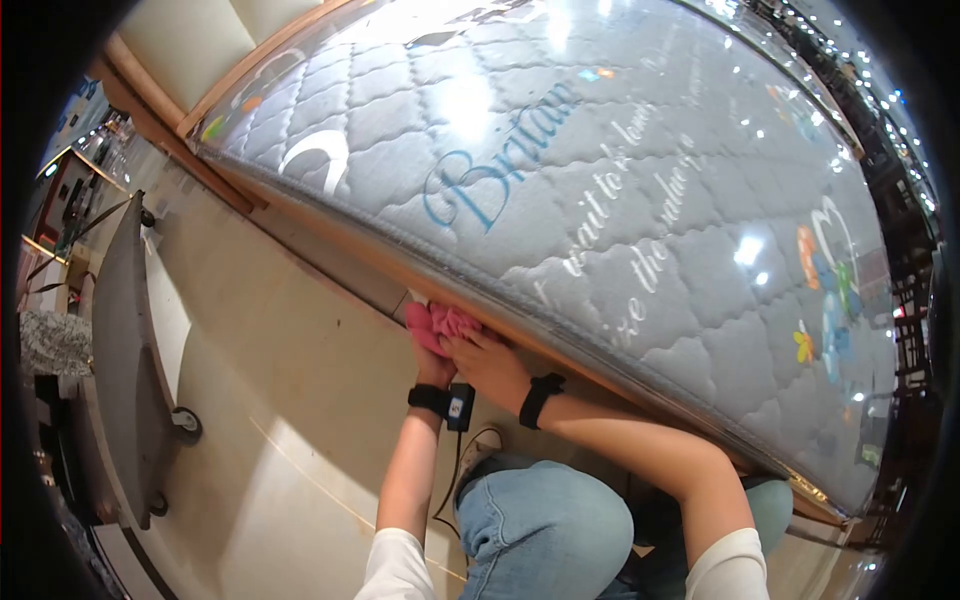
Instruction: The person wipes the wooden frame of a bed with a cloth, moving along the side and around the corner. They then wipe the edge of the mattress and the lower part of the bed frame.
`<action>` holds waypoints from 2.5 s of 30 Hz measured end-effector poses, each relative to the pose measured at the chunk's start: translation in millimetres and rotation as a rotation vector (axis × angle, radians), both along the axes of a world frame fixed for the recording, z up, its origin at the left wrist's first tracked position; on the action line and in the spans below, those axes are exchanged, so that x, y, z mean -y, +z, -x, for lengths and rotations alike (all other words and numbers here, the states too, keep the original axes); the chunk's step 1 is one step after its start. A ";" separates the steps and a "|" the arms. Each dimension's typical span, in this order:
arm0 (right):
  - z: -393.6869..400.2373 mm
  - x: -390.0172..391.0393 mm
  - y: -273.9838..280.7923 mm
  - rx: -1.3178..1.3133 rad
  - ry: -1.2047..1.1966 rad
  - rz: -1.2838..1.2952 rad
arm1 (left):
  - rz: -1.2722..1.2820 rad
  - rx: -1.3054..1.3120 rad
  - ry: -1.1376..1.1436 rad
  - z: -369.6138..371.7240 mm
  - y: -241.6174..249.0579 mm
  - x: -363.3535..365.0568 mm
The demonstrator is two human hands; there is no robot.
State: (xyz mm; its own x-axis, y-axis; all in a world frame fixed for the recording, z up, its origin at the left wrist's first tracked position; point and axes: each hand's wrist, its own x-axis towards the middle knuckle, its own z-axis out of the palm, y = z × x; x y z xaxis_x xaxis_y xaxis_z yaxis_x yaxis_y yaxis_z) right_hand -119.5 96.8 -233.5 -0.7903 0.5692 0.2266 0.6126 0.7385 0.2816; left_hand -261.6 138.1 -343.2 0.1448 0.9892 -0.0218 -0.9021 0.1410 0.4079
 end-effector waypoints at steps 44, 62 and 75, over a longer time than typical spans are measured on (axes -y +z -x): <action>-112.6 81.4 147.9 -0.404 -0.209 -0.113 | -0.668 -1.498 -0.166 -77.7 284.6 43.9; -183.4 197.7 143.0 -0.555 -0.534 0.003 | -0.898 -1.896 -0.532 -188.5 322.2 135.0; -162.4 167.5 147.4 -0.576 -0.545 -0.120 | -1.229 -1.917 -0.137 -137.6 302.8 119.9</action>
